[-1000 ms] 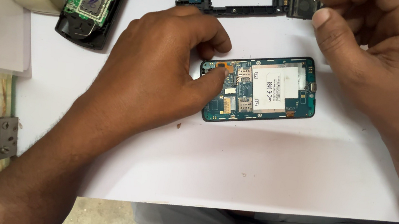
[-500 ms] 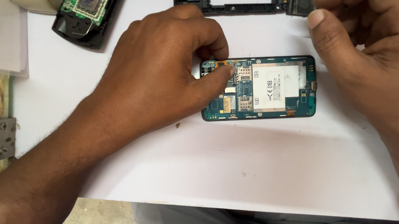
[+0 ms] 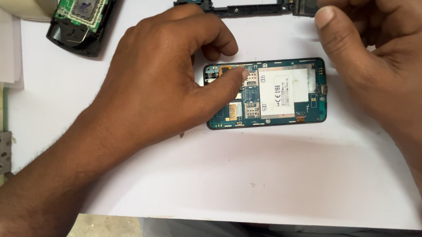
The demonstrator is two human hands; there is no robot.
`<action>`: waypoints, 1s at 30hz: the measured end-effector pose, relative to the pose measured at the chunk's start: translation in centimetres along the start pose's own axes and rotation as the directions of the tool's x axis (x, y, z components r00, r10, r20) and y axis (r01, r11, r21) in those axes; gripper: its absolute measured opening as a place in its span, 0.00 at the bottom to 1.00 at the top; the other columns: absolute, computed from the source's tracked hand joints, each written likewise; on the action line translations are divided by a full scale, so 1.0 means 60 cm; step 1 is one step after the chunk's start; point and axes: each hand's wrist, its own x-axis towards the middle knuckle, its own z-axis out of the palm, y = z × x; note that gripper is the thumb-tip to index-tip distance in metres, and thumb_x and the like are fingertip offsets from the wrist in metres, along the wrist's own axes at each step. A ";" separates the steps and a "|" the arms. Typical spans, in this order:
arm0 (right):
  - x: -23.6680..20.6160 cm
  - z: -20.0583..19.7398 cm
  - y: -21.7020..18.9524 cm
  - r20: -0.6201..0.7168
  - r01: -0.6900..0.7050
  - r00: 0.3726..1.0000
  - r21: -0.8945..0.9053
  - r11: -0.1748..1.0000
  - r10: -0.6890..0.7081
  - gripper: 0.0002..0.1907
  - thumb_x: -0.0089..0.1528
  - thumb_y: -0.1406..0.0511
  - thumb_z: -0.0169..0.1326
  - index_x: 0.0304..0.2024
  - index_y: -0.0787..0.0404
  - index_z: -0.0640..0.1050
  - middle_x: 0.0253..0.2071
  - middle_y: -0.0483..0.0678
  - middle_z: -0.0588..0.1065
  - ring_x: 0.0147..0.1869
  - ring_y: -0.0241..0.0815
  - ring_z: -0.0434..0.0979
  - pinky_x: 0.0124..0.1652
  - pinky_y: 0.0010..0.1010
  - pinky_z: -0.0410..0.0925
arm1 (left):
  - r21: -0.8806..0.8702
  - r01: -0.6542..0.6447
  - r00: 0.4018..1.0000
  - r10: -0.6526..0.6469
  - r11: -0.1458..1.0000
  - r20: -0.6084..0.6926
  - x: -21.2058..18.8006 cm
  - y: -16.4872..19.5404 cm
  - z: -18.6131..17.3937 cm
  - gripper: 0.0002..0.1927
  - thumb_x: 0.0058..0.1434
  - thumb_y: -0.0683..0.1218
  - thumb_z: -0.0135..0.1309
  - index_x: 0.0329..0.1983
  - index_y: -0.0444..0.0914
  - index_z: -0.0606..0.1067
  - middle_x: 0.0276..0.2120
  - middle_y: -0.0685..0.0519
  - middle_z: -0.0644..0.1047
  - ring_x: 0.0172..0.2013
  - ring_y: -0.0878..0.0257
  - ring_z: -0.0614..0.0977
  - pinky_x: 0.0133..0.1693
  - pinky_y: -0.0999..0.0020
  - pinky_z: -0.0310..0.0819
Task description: The person disassembles a mobile phone on a white workbench. They use a small purple screwdriver to pry open the back cover and remove internal parts, then use a larger screwdriver to unscrew components from the exposed circuit board, setting the removed housing and parts aside on the bench.
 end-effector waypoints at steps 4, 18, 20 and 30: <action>0.006 0.000 -0.009 -0.007 -0.088 0.996 0.059 0.994 0.088 0.06 0.78 0.69 0.55 0.46 0.66 0.77 0.34 0.44 0.76 0.31 0.28 0.72 0.31 0.17 0.65 | -0.007 -0.007 1.000 0.007 1.000 0.001 -0.001 -0.001 0.001 0.12 0.59 0.47 0.67 0.39 0.35 0.80 0.33 0.50 0.79 0.31 0.62 0.82 0.32 0.66 0.76; 0.004 0.005 -0.007 -0.018 -0.033 0.999 0.027 0.999 0.033 0.08 0.78 0.70 0.55 0.44 0.69 0.78 0.34 0.45 0.75 0.33 0.28 0.73 0.33 0.17 0.66 | -0.032 -0.025 1.000 0.025 0.999 0.007 -0.005 0.001 0.002 0.11 0.59 0.46 0.66 0.40 0.34 0.80 0.32 0.51 0.79 0.28 0.66 0.80 0.28 0.69 0.73; 0.005 0.003 -0.011 -0.025 -0.055 0.998 0.030 0.998 0.056 0.08 0.78 0.70 0.56 0.44 0.69 0.78 0.34 0.45 0.75 0.33 0.28 0.72 0.33 0.17 0.65 | -0.079 -0.037 0.999 0.036 0.996 -0.020 -0.007 0.005 0.000 0.10 0.60 0.45 0.66 0.40 0.34 0.80 0.33 0.51 0.78 0.27 0.67 0.78 0.28 0.70 0.71; 0.021 0.002 -0.039 -0.044 -0.219 0.975 0.000 0.976 0.218 0.05 0.73 0.71 0.57 0.43 0.70 0.78 0.32 0.47 0.74 0.33 0.32 0.70 0.31 0.22 0.63 | -0.844 0.191 0.930 0.183 0.501 0.319 -0.030 0.143 -0.010 0.14 0.56 0.38 0.62 0.47 0.35 0.77 0.39 0.53 0.78 0.28 0.68 0.68 0.29 0.73 0.64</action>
